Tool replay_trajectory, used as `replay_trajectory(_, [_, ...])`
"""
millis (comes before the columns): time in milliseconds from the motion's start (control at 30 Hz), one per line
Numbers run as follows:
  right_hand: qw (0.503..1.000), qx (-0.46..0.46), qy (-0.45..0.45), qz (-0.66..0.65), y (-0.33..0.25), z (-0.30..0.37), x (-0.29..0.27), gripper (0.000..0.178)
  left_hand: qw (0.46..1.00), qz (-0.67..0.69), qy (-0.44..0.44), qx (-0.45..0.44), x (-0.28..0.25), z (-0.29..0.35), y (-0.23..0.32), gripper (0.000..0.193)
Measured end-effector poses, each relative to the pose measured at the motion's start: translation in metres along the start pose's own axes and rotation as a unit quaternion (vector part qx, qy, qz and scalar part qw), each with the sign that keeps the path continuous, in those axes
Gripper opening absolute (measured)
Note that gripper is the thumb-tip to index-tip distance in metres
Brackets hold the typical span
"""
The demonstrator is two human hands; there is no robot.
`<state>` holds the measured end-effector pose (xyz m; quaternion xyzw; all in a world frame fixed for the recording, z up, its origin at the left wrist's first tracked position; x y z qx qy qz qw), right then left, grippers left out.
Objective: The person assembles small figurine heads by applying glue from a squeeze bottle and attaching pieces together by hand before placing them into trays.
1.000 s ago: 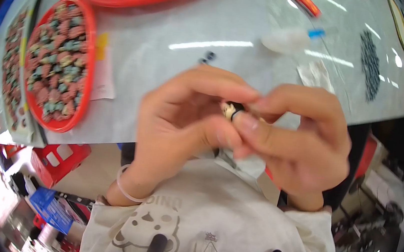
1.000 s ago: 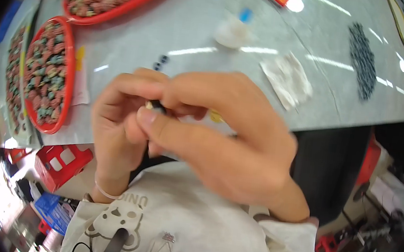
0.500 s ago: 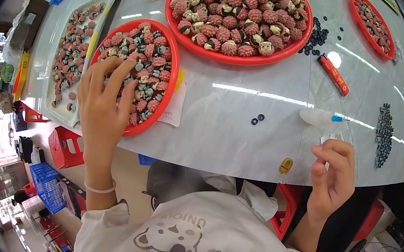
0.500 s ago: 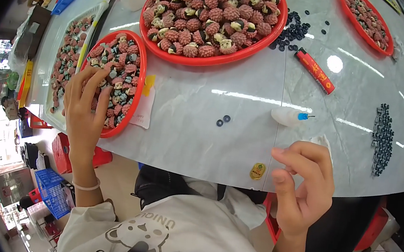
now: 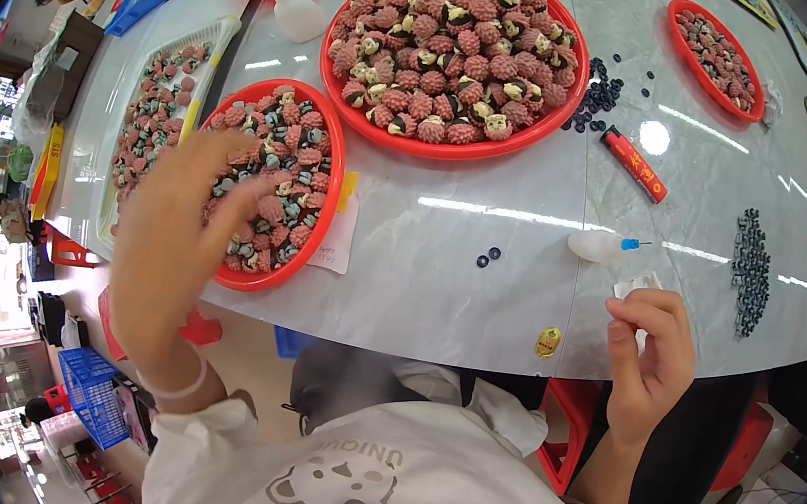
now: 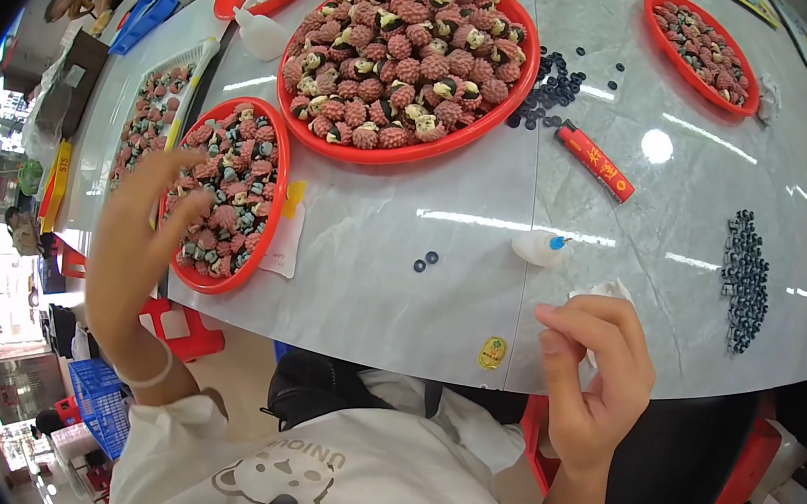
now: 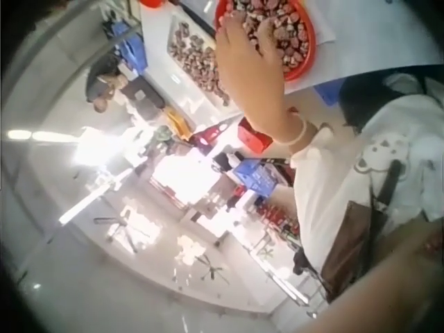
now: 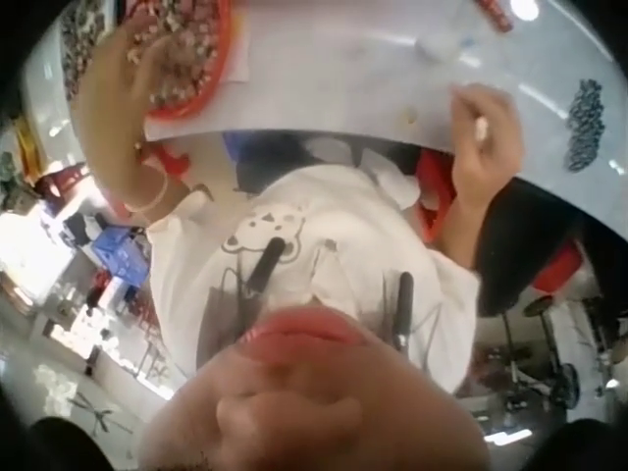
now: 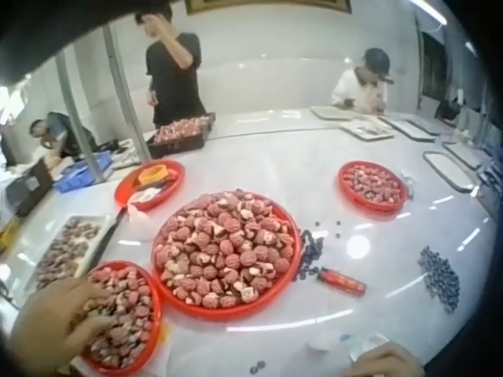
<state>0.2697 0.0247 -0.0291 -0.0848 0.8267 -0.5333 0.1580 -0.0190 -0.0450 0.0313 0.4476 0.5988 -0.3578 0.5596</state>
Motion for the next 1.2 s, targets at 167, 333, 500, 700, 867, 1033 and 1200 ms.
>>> replay_trajectory(167, [0.999,0.033,-0.011,-0.013,-0.004,-0.001,0.002,0.01,0.932,0.087,0.137,0.325,-0.022,-0.081,0.103,0.021])
replay_trajectory(333, [0.999,0.044,-0.013,-0.006,-0.005,0.004,-0.006,0.01,0.932,0.073,0.028,0.354,0.036,-0.125,0.128,0.016])
replay_trajectory(500, [0.998,0.061,0.022,0.013,0.011,0.009,-0.04,0.011,0.942,0.114,0.011,0.315,0.035,-0.13,0.107,0.015])
replay_trajectory(700, [0.998,0.044,0.045,0.001,0.018,-0.017,-0.025,0.025,0.918,0.333,0.024,0.213,0.007,-0.111,0.077,0.015])
replay_trajectory(867, [0.996,0.066,-0.015,0.056,0.025,-0.025,0.0,0.032,0.817,0.555,-0.112,0.114,0.045,-0.032,0.072,0.019])
replay_trajectory(1033, [0.995,0.07,-0.009,0.072,0.026,-0.019,-0.011,0.032,0.769,0.614,-0.145,0.1,0.081,0.011,0.067,0.024])
replay_trajectory(1200, [0.994,0.078,0.005,0.077,0.027,-0.007,-0.021,0.032,0.839,0.52,-0.091,0.134,0.061,-0.005,0.059,0.023])
Point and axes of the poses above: each hand's wrist, its own z-axis away from the middle knuckle, its own x-axis out of the palm, y = z × x, the point moved 9 cm from there along -z, towards the middle knuckle, and after that the axes turned 13 degrees about -z, right-handed, at the moved point
